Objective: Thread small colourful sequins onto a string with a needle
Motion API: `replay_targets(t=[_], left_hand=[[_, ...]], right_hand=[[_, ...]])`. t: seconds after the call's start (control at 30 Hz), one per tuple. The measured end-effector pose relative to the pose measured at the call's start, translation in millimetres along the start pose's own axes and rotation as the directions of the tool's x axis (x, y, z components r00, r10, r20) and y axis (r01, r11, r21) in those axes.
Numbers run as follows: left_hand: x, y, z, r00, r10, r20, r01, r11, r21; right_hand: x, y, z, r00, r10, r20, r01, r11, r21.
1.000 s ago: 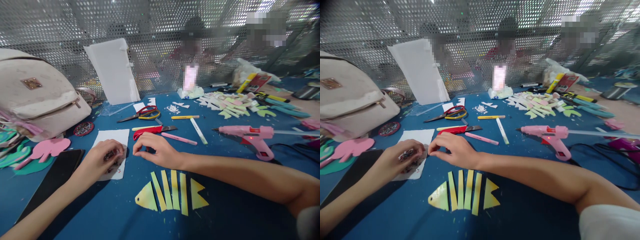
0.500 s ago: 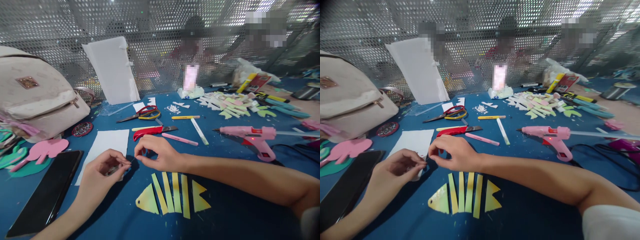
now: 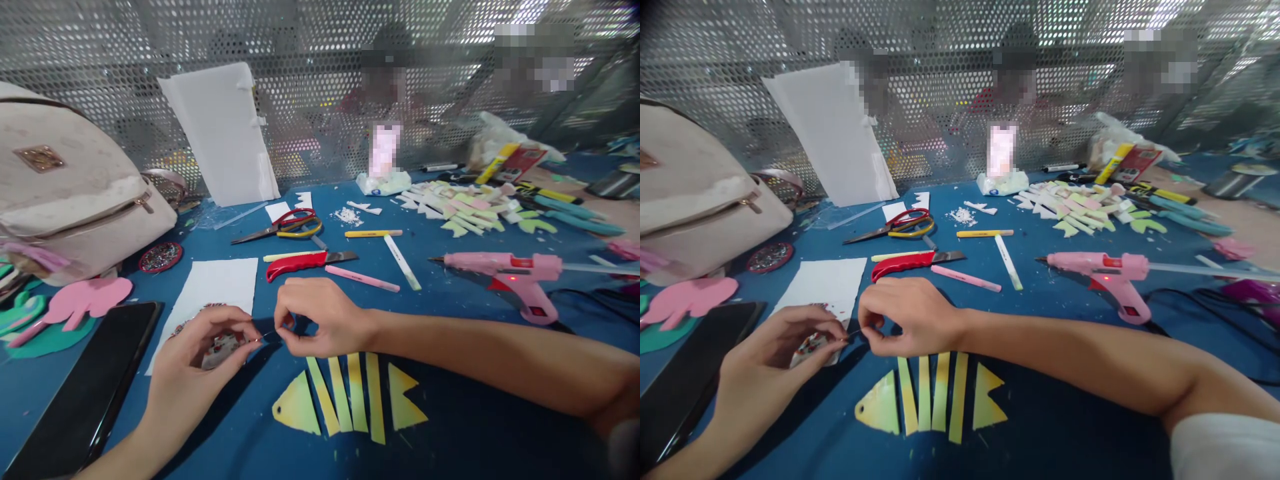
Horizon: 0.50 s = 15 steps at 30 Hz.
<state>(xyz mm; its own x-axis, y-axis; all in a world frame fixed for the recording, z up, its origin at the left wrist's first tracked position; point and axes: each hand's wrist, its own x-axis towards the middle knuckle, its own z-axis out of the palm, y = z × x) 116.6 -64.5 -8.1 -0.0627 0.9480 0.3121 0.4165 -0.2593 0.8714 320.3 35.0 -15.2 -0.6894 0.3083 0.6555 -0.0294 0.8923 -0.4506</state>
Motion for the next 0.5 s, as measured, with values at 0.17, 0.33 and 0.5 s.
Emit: replay_targets(t=[0.17, 0.33, 0.5], left_hand=[[-0.6, 0.4, -0.2, 1.0, 0.016, -0.003, -0.016, 1.0, 0.018], [0.0, 0.6, 0.5, 0.999, 0.036, -0.003, -0.036, 0.999, 0.013], [-2.0, -2.5, -0.8, 0.999, 0.03, 0.016, -0.031, 0.999, 0.019]], right_hand=[[1.2, -0.5, -0.6, 1.0, -0.021, -0.016, 0.021, 1.0, -0.001], [0.3, -0.4, 0.1, 1.0, -0.021, -0.011, 0.021, 1.0, -0.011], [-1.3, -0.3, 0.3, 1.0, -0.018, -0.009, 0.018, 1.0, -0.012]])
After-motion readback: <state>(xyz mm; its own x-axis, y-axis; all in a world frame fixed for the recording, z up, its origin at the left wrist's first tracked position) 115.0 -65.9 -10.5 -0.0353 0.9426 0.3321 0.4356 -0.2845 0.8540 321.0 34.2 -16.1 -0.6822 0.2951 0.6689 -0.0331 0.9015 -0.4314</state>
